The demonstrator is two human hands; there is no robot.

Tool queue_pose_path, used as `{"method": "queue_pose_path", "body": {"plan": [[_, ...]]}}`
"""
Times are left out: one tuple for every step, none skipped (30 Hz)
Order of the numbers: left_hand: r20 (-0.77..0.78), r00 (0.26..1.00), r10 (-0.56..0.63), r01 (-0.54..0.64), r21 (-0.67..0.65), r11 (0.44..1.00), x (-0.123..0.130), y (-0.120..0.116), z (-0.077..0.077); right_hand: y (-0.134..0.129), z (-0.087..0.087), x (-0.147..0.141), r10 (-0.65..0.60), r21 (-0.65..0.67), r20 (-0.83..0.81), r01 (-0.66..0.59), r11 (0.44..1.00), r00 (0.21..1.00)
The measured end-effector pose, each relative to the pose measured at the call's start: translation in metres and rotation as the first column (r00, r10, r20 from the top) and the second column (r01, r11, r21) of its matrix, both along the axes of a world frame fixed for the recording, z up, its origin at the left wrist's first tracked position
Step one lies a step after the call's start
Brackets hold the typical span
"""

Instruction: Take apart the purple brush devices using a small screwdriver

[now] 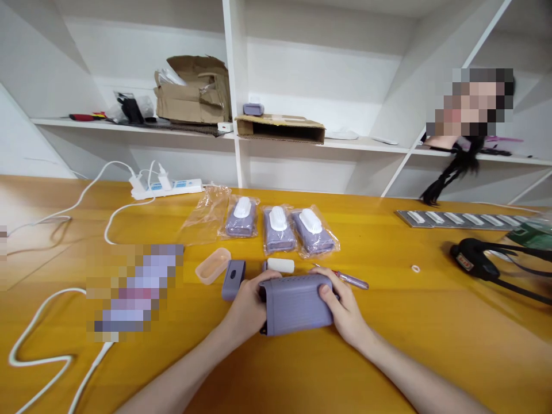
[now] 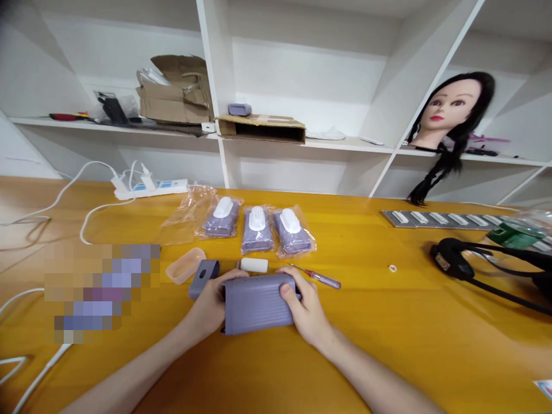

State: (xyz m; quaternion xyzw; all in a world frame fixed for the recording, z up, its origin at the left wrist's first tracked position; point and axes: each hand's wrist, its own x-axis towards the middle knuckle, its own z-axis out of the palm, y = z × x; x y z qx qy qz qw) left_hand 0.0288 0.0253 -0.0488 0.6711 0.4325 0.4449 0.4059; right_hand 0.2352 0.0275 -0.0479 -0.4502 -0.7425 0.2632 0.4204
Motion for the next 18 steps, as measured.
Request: {"method": "queue_pose_path", "body": {"plan": [[0.02,1.0,0.002,-0.002,-0.016,1.0,0.002,-0.001,-0.001,-0.001,-0.002,0.0,-0.01,0.022,-0.006,0.01,1.0,1.0],[0.038,0.999,0.006,-0.004,-0.03,1.0,0.004,-0.002,-0.001,-0.002,-0.004,0.001,-0.021,0.046,-0.014,0.021,0.999,1.0],[0.053,0.999,0.008,-0.006,-0.04,0.999,0.005,-0.004,-0.001,-0.003,-0.006,0.001,-0.03,0.07,-0.024,0.032,0.997,0.999],[0.064,0.998,0.009,-0.006,-0.046,0.999,0.006,-0.005,-0.001,-0.004,-0.008,0.002,-0.037,0.09,-0.033,0.04,0.995,0.999],[0.073,0.997,0.009,-0.005,-0.051,0.999,0.007,-0.007,-0.001,-0.005,-0.009,0.002,-0.041,0.107,-0.042,0.045,0.993,0.998],[0.078,0.997,0.009,-0.005,-0.055,0.998,0.008,-0.008,-0.001,-0.006,-0.011,0.003,-0.044,0.119,-0.051,0.05,0.992,0.998],[0.08,0.997,0.01,-0.006,-0.056,0.998,0.008,-0.009,-0.002,-0.007,-0.012,0.003,-0.043,0.127,-0.057,0.05,0.991,0.997],[0.081,0.997,0.008,-0.003,-0.054,0.999,0.008,-0.01,-0.002,-0.008,-0.013,0.004,-0.043,0.134,-0.064,0.052,0.99,0.997],[0.079,0.997,0.002,0.002,-0.05,0.999,0.008,-0.011,-0.003,-0.008,-0.013,0.004,-0.041,0.141,-0.069,0.051,0.989,0.997],[0.079,0.997,-0.006,0.01,-0.043,0.999,0.009,-0.012,-0.003,-0.009,-0.013,0.004,-0.038,0.15,-0.076,0.049,0.988,0.996],[0.081,0.997,-0.017,0.02,-0.035,0.999,0.009,-0.012,-0.004,-0.009,-0.014,0.004,-0.036,0.161,-0.083,0.049,0.986,0.996],[0.087,0.996,-0.026,0.028,-0.031,0.999,0.009,-0.013,-0.004,-0.009,-0.014,0.004,-0.033,0.17,-0.088,0.048,0.984,0.996],[0.097,0.995,-0.033,0.036,-0.03,0.999,0.01,-0.014,-0.005,-0.008,-0.014,0.004,-0.032,0.176,-0.092,0.048,0.983,0.995],[0.109,0.993,-0.036,0.04,-0.032,0.999,0.01,-0.014,-0.006,-0.008,-0.015,0.004,-0.03,0.179,-0.095,0.047,0.983,0.995],[0.121,0.992,-0.036,0.04,-0.036,0.999,0.011,-0.015,-0.006,-0.008,-0.016,0.004,-0.029,0.176,-0.097,0.046,0.983,0.995],[0.131,0.991,-0.036,0.042,-0.043,0.998,0.011,-0.015,-0.006,-0.008,-0.016,0.004,-0.03,0.17,-0.1,0.046,0.984,0.995],[0.139,0.99,-0.035,0.043,-0.05,0.998,0.012,-0.016,-0.006,-0.008,-0.017,0.004,-0.028,0.164,-0.103,0.045,0.985,0.994],[0.146,0.989,-0.035,0.044,-0.058,0.997,0.012,-0.016,-0.006,-0.008,-0.018,0.004,-0.028,0.157,-0.108,0.045,0.987,0.994]]}}
